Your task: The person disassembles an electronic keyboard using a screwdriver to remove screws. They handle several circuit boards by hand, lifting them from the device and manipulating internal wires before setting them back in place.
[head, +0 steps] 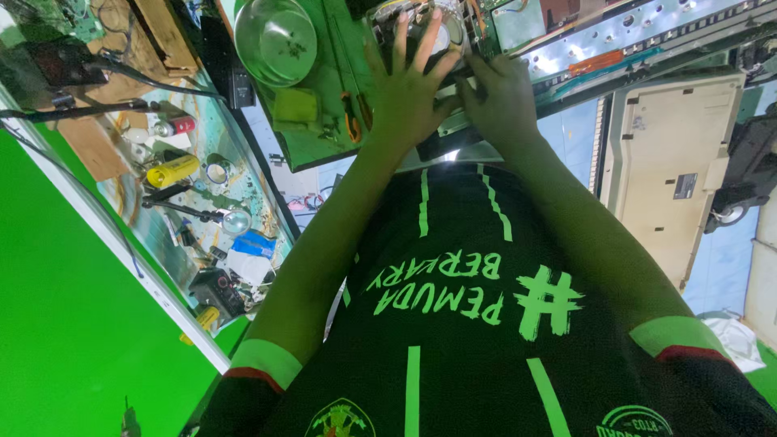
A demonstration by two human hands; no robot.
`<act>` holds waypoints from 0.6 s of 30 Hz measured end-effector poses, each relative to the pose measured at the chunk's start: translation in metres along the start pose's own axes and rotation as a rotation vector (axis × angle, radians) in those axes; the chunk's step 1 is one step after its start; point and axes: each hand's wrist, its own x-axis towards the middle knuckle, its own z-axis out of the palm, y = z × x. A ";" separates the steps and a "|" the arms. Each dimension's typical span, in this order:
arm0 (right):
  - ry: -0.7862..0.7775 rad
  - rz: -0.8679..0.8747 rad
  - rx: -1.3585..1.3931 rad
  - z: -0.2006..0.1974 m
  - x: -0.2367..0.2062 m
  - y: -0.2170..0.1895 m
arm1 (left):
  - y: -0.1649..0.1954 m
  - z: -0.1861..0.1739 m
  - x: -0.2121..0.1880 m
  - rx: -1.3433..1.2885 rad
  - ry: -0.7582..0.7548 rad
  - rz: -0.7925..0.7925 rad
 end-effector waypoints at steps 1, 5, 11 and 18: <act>-0.019 0.013 0.014 0.001 0.000 0.001 | 0.000 0.001 0.001 0.001 0.007 0.009; -0.060 -0.024 -0.012 0.004 0.002 0.004 | -0.003 0.003 0.002 0.008 0.032 0.029; -0.017 -0.010 0.019 0.003 0.000 0.007 | -0.003 0.004 -0.002 0.010 0.020 0.028; -0.063 0.021 0.019 0.004 -0.002 0.008 | 0.001 0.004 -0.002 0.008 0.004 -0.008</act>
